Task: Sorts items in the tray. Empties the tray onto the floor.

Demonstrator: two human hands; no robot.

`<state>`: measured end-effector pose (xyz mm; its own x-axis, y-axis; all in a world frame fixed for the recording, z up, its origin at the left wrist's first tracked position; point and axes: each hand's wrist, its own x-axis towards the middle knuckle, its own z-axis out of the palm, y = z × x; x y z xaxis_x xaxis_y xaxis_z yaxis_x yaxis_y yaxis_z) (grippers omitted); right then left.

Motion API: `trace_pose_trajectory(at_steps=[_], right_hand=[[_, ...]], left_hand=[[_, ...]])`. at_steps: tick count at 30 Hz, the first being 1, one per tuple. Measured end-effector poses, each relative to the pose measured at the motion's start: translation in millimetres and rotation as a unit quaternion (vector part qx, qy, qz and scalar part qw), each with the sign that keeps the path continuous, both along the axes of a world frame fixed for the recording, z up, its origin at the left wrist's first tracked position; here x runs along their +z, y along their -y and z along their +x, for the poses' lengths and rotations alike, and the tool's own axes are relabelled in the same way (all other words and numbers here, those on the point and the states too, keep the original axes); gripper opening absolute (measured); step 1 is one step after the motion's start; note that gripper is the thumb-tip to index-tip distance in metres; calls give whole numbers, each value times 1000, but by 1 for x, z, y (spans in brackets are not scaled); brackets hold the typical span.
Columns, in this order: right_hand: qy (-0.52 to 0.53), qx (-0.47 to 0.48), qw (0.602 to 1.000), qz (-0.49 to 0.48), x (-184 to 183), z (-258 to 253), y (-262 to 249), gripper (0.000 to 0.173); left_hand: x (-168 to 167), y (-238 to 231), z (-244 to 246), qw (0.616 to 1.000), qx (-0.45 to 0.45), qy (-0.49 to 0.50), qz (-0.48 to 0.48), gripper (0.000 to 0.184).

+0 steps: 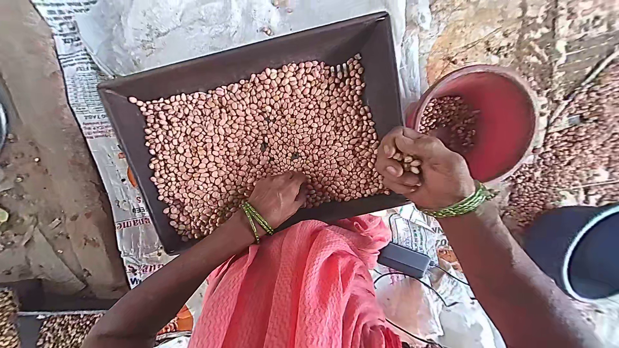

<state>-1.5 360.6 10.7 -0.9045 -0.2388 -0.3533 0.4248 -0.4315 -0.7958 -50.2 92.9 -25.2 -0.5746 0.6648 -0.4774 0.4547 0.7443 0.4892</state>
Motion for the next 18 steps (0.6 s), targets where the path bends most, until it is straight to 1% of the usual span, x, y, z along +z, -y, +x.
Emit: trace_pose_trajectory(at_steps=[1, 3, 5, 7, 9, 10, 12, 14, 15, 16, 18], right_hand=[[11, -22, 1000, 17, 3, 0, 1, 35], [28, -57, 997, 44, 6, 0, 2, 38], [52, -74, 994, 64, 8, 1, 4, 39], [86, -73, 990, 84, 9, 2, 9, 41], [127, -60, 985, 96, 8, 2, 22, 47], [145, -45, 984, 96, 5, 0, 32, 52], [180, -10, 981, 73, -1, -4, 52, 60], [234, -26, 971, 37, -2, -11, 67, 63], [232, -39, 972, 8, -3, -13, 68, 63], [201, -43, 978, -24, -3, -13, 67, 60], [91, -18, 994, -56, 0, -14, 57, 55]], left_hand=[[2, -1, -2, 1000, 0, 25, -17, 30], [1, 3, -5, 999, -7, 43, -18, 32], [1, 11, -9, 999, 7, 33, 1, 32], [7, 15, -16, 998, 41, -9, 43, 29], [15, 10, -19, 984, 48, -90, 146, 22], [24, 2, -19, 974, 38, -113, 194, 21], [47, -18, -17, 960, 5, -125, 249, 26], [68, -32, -13, 955, -38, -133, 264, 40], [76, -34, -10, 952, -52, -139, 268, 43], [82, -32, -9, 948, -51, -144, 278, 43], [89, -19, -11, 938, -18, -159, 306, 37]])
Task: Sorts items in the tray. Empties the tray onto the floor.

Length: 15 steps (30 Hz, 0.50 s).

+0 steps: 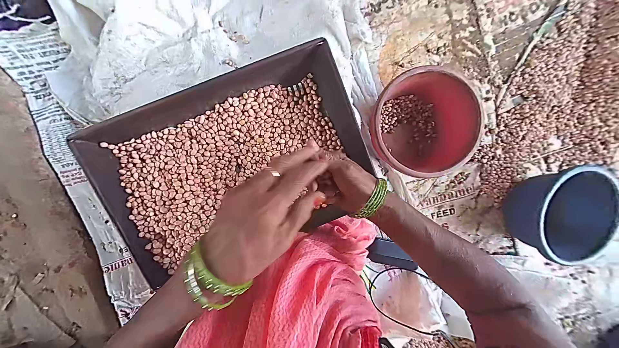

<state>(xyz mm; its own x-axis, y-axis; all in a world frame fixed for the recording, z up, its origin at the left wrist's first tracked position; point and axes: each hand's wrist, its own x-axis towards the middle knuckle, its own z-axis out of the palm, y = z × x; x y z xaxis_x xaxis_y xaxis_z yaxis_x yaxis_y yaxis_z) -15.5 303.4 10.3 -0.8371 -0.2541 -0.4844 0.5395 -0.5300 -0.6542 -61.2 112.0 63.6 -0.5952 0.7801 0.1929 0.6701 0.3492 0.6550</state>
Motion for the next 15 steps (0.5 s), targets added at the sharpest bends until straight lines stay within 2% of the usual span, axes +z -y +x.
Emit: trace_pose_trajectory(at_steps=[2, 4, 8, 11, 15], right_hand=[[-76, 11, 997, 16, 6, 0, -20, 50], [-102, -9, 993, 54, 14, 6, -44, 49], [-111, -97, 985, 86, 24, 21, -74, 53], [-113, -137, 981, 80, 25, 32, -83, 52], [-117, -167, 976, 74, 23, 41, -94, 52]], left_hand=[[0, 19, -9, 999, 33, -13, -4, 34], [-10, 26, -14, 999, 33, -15, -41, 30], [-52, -29, 1, 994, -103, 36, -12, 20], [-89, -73, 13, 976, -216, -25, 0, 18], [-102, -88, 18, 965, -229, -107, -66, 16]])
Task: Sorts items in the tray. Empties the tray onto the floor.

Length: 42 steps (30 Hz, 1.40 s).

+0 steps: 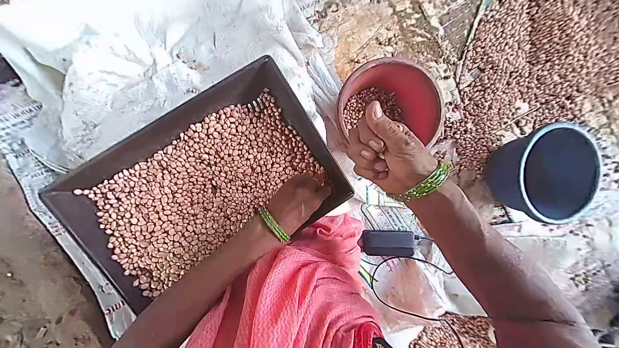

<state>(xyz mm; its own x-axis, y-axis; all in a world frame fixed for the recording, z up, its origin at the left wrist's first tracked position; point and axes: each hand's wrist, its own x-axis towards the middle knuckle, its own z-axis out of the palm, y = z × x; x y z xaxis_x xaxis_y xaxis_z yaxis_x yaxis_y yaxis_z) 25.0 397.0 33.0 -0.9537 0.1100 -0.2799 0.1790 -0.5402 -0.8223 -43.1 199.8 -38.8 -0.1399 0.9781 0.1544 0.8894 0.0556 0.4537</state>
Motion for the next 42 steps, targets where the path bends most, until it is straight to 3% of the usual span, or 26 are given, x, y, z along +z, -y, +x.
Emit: trace_pose_trajectory(at_steps=[4, 9, 12, 15, 18, 20, 21, 23, 24, 26, 28, 32, 37, 42], right_hand=[[-11, -3, 1000, -2, -3, 5, -4, 52], [48, 11, 999, 23, -3, 9, 13, 49], [137, 49, 989, 26, -2, -1, 45, 48], [157, 107, 980, -61, -10, -9, 67, 63], [122, 48, 990, -59, 0, -6, 44, 54], [103, -50, 990, 80, 5, -2, 9, 47], [100, -91, 967, 213, 3, 0, -14, 44], [97, -84, 847, 515, -2, 9, -59, 51], [110, -43, 785, 609, -3, 14, -74, 60], [114, 35, 709, 695, -6, 18, -87, 68], [66, 40, 699, 711, -5, 16, -66, 55], [-72, 62, 740, 666, -8, -5, 18, 25], [-44, 226, 636, 736, -47, -20, 61, 13], [-61, 221, 584, 779, -54, -24, 71, 15]], left_hand=[[-2, 14, 3, 996, 91, -6, -3, 19], [27, 55, -25, 967, 248, 48, -34, 20], [63, 55, -31, 959, 218, 161, 81, 20], [82, 52, -42, 951, 202, 200, 118, 35], [59, 86, -91, 941, 307, 122, 72, 36], [35, 119, -123, 919, 384, 80, 32, 34], [25, 130, -134, 911, 408, 64, 16, 33], [9, 137, -144, 906, 421, 43, -8, 33], [1, 135, -145, 909, 415, 32, -10, 35], [-12, 125, -143, 914, 404, 27, 3, 38], [-26, 114, -141, 909, 412, 46, 36, 38], [-33, 103, -139, 902, 418, 61, 82, 35], [-37, 99, -137, 892, 432, 84, 107, 34], [-35, 86, -132, 871, 460, 131, 112, 34]])
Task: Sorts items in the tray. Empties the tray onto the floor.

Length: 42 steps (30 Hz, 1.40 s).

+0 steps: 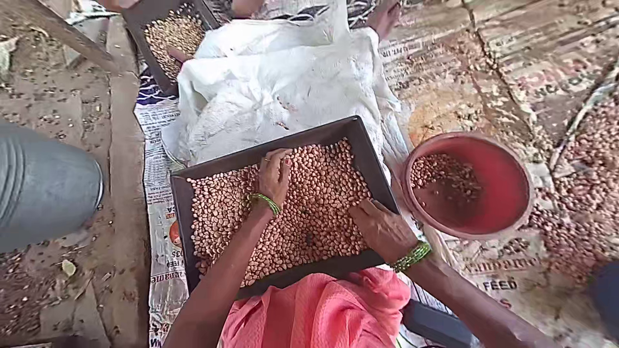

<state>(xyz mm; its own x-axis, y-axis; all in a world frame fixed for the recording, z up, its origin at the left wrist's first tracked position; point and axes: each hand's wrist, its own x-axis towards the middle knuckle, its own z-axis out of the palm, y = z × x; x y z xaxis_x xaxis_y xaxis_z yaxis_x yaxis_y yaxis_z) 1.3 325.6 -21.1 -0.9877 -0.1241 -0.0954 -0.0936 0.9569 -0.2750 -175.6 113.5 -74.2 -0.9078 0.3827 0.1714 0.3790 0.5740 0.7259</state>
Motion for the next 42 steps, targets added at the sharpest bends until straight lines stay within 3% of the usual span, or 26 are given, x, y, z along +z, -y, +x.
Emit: trace_pose_trajectory(at_steps=[5, 9, 11, 15, 18, 20, 21, 24, 26, 30, 32, 34, 36, 37, 39, 40, 41, 42], right_hand=[[33, -16, 999, 3, 8, -6, 5, 17], [38, -108, 968, -222, 32, -13, -13, 23], [24, -160, 922, -353, 39, -15, -25, 22], [28, -191, 772, -605, 42, -25, -42, 16], [46, -201, 727, -655, 40, -37, -39, 22], [68, -186, 756, -624, 35, -49, -29, 21], [83, -163, 790, -586, 32, -58, -22, 20], [58, -73, 934, -344, 18, -89, 8, 18], [27, -22, 978, -205, 0, -113, 28, 21], [25, 22, 999, -14, -16, -133, 54, 25], [34, 21, 999, -1, -17, -134, 60, 23], [59, -13, 996, -72, -15, -137, 56, 24], [108, -86, 959, -246, -4, -138, 44, 21], [123, -121, 921, -349, 0, -135, 35, 16], [145, -159, 807, -549, 2, -126, 18, 11], [159, -170, 756, -612, 4, -122, 11, 15], [164, -179, 729, -639, 5, -119, 5, 18], [165, -186, 730, -636, 7, -116, 2, 18]], left_hand=[[-3, -22, 17, 999, -11, 8, -29, 37], [7, -48, 61, 996, -71, 45, -43, 37], [20, -60, 94, 985, -140, 96, -36, 43], [62, -46, 135, 937, -292, 192, 18, 36], [67, -5, 117, 961, -238, 140, 2, 26], [57, 30, 84, 988, -135, 53, -54, 24], [54, 49, 65, 992, -92, 20, -85, 25], [61, 90, 27, 990, -38, 5, -139, 31], [68, 94, 19, 991, -30, -9, -128, 29], [84, 93, 11, 994, 2, -29, -106, 26], [86, 98, 6, 992, 14, -20, -126, 24], [84, 100, 2, 987, -19, 3, -160, 23], [78, 97, 2, 978, -74, 11, -196, 22], [73, 96, 3, 972, -98, 12, -215, 21], [63, 92, 3, 959, -128, 9, -254, 21], [58, 91, 4, 954, -133, 3, -267, 21], [54, 89, 4, 951, -135, -4, -280, 21], [51, 88, 4, 948, -136, -15, -287, 20]])
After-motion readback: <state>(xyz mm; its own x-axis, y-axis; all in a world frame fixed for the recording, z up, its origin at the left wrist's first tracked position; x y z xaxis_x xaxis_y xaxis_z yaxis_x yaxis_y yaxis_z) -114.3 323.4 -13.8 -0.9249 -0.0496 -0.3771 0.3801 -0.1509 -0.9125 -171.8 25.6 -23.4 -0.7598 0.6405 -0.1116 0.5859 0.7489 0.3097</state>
